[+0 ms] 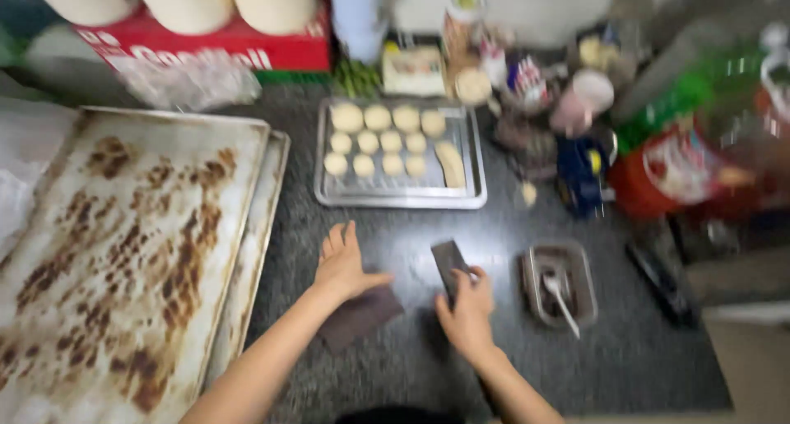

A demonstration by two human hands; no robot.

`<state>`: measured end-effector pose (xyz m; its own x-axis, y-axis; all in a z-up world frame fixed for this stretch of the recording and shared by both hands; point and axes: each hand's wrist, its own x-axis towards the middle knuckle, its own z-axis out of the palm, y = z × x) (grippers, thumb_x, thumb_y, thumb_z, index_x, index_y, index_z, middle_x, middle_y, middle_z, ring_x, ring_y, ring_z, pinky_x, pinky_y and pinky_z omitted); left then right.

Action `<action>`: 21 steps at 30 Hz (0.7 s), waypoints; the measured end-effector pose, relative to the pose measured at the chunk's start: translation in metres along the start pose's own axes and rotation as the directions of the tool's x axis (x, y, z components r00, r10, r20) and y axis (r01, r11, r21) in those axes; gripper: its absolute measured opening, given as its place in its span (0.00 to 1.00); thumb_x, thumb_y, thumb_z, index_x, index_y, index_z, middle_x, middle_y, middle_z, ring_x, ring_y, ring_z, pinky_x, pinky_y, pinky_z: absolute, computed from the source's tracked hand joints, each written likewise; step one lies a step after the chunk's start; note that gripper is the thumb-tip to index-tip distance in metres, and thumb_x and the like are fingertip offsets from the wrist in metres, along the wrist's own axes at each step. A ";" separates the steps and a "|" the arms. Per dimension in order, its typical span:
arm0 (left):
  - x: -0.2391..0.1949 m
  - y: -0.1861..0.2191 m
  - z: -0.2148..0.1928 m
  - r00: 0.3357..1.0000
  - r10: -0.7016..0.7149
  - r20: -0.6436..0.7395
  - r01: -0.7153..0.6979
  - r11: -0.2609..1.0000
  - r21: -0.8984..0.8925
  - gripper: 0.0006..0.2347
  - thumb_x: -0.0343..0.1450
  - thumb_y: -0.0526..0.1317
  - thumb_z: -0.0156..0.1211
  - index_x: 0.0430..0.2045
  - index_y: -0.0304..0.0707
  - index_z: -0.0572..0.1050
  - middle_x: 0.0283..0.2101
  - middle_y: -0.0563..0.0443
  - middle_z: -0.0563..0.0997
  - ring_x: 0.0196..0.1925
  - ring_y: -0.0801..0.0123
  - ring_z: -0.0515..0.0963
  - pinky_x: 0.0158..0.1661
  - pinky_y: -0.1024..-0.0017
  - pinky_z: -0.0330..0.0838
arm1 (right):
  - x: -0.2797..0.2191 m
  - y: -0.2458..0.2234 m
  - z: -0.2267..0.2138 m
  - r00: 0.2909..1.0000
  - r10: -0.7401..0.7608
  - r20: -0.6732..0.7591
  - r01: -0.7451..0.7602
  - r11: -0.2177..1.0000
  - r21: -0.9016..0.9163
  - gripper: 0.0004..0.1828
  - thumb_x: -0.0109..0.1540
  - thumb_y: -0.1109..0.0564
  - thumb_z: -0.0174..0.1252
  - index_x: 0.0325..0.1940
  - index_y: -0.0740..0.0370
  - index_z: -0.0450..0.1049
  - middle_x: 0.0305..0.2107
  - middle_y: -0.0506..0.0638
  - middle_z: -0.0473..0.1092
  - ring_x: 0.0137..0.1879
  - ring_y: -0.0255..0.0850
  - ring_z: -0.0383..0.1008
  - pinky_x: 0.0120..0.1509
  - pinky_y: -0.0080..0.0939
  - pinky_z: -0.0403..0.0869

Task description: The recorder uses a large cleaver to chop a block of chocolate into small pieces on a kitchen counter for baking.

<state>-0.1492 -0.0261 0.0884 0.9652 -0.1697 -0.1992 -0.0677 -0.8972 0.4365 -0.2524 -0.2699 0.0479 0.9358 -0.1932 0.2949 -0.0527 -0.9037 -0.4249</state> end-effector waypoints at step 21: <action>0.033 -0.037 -0.008 0.930 -0.213 -0.298 -0.086 0.663 -0.744 0.27 0.66 0.42 0.69 0.60 0.35 0.68 0.57 0.39 0.78 0.54 0.57 0.81 0.53 0.64 0.75 | 0.641 -0.157 0.125 0.853 0.204 0.481 -0.494 0.017 0.869 0.28 0.63 0.34 0.50 0.61 0.48 0.64 0.59 0.43 0.60 0.52 0.48 0.68 0.43 0.48 0.84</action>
<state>-0.1129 0.0053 0.0730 0.9878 0.1550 -0.0174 0.0602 -0.2763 0.9592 0.3996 -0.2039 0.1967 0.9548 -0.1658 -0.2469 -0.1604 0.4120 -0.8970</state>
